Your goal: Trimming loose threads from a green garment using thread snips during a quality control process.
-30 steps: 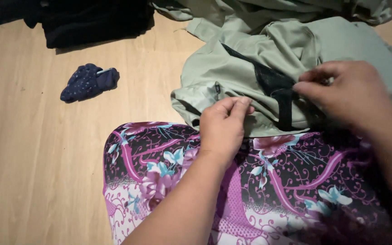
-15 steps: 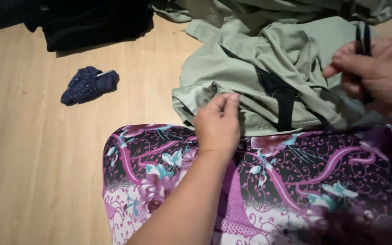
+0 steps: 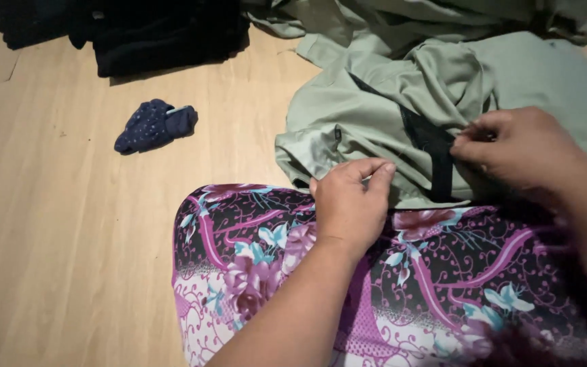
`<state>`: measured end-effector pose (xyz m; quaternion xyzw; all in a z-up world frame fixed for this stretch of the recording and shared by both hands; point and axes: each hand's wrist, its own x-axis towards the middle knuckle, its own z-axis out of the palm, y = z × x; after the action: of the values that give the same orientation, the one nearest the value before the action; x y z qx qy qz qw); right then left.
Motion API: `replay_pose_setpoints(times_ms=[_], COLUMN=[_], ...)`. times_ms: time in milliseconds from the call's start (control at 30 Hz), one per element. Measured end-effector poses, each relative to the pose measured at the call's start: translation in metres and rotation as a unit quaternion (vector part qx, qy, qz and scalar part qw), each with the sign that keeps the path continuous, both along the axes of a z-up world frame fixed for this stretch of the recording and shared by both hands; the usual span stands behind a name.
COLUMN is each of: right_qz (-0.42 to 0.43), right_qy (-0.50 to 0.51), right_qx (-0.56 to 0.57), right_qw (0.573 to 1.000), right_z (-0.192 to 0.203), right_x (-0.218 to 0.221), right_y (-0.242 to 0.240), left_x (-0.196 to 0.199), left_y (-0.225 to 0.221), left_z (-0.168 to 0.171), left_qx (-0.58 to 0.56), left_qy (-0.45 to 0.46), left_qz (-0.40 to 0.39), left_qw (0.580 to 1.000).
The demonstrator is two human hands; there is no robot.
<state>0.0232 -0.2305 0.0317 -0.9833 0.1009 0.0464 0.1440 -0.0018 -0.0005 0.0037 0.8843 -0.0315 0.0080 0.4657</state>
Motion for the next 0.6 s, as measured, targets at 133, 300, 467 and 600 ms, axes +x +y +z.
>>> replay_pose_setpoints(times_ms=[133,300,467,600], right_qz=[-0.134,-0.145,-0.040,-0.079], right_qy=[0.038,-0.058,-0.047,-0.054], right_qx=[0.230,0.136,-0.002,0.046], right_qw=[0.963,0.978,0.998,0.994], right_z=[0.035,0.019,-0.007,0.014], right_x=[-0.017,-0.017,-0.003,-0.015], right_y=[-0.003,-0.005,0.011,-0.001], left_x=[0.000,-0.002,-0.003,-0.002], left_y=[0.000,0.000,0.001,0.003], left_z=[-0.003,0.001,0.001,-0.001], left_qx=[-0.004,-0.010,0.009,-0.004], left_qy=[0.010,0.023,0.009,0.010], left_qz=[0.007,0.005,-0.010,-0.011], left_qw=[1.000,1.000,1.000,1.000])
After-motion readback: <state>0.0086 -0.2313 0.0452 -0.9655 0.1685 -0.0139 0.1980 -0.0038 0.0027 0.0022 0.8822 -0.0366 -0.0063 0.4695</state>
